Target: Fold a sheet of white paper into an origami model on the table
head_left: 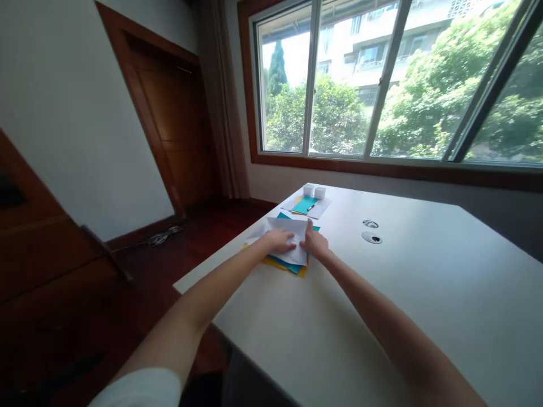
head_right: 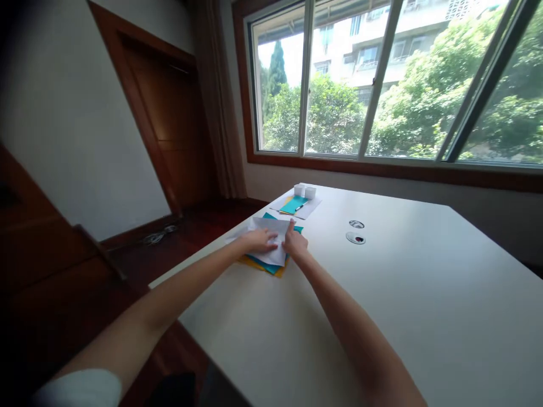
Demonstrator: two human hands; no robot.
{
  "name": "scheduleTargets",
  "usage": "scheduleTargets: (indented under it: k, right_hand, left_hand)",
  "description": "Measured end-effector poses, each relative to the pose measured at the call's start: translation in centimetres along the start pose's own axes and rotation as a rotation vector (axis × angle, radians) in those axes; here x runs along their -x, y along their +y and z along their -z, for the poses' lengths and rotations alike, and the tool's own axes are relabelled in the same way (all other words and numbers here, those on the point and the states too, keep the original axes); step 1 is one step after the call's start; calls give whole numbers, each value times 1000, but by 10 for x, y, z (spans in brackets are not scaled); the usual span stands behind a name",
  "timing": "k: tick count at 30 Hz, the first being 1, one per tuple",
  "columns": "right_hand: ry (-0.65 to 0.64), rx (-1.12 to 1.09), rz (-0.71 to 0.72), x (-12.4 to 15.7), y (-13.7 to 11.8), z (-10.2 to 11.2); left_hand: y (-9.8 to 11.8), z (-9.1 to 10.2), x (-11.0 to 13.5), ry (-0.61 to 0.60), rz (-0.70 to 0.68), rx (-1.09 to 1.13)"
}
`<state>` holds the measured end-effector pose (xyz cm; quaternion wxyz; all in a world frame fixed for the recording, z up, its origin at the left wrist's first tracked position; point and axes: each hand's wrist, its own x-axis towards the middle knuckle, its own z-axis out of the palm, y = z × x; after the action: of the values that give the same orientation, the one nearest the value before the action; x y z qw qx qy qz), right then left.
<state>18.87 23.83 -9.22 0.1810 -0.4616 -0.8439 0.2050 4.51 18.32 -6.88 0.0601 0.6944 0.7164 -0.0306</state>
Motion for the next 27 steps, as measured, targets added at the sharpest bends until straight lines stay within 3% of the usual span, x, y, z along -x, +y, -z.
scheduleTargets:
  k: [3,6,12,15,22,27]
  right_hand:
    - [-6,166,124,2,5,-3]
    - [-104,246,213,3,15,-5]
    - [-210,268,187,8,30,-1]
    - [-201,255,131,12,32,6]
    - [-176,175,80,3,55,23]
    - [-192,127,169,-10,62,30]
  left_hand:
    - [-9,-12,-12,65,-32,-10]
    - [-17,-22,-23,121,25,4]
    - [-32,-36,-38,143,283,42]
    - [-33,-34,-41,146,331,42]
    - [-29,-25,-34,105,163,16]
    - [-22,-20,-29,99,83,13]
